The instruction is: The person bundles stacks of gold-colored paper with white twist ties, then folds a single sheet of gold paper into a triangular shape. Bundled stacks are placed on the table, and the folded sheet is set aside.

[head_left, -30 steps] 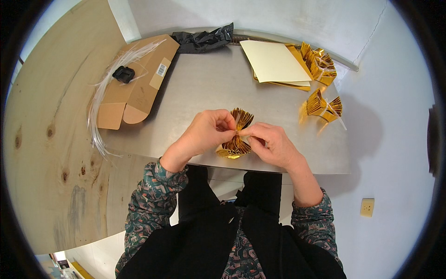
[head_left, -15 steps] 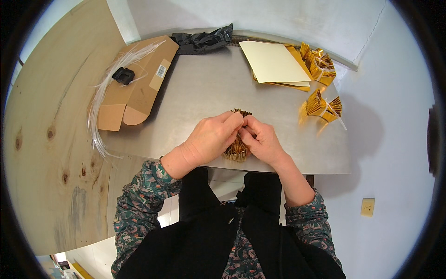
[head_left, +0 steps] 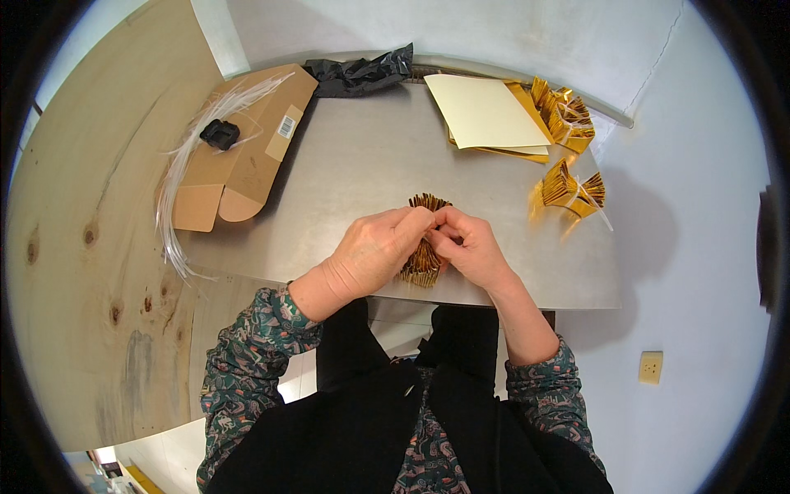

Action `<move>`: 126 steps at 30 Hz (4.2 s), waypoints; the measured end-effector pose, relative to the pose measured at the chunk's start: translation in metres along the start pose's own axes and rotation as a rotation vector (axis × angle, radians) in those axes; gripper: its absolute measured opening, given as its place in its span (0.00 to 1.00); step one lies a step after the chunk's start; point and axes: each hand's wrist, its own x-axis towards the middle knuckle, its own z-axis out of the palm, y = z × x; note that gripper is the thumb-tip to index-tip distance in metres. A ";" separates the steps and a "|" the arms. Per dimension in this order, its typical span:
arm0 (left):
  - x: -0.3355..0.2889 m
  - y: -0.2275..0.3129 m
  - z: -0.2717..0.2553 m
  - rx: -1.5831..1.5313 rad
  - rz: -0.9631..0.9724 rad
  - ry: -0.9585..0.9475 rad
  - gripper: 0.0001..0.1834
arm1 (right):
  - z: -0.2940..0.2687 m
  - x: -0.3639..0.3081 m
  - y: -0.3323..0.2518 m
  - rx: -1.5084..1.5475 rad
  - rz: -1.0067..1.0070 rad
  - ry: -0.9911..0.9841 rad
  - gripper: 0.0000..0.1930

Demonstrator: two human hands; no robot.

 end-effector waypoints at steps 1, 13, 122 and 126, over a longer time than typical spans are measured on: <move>0.000 0.000 0.000 -0.001 0.012 0.011 0.11 | 0.000 0.000 0.001 0.015 0.005 0.000 0.04; 0.000 0.001 -0.001 0.014 -0.002 0.005 0.11 | 0.010 -0.006 0.006 -0.196 -0.166 0.190 0.07; -0.051 0.006 0.014 -0.395 -0.460 0.079 0.14 | 0.000 -0.015 0.005 0.035 0.083 0.081 0.23; -0.037 0.006 0.021 -0.293 -0.290 0.305 0.17 | 0.002 -0.010 -0.003 0.189 -0.013 0.216 0.27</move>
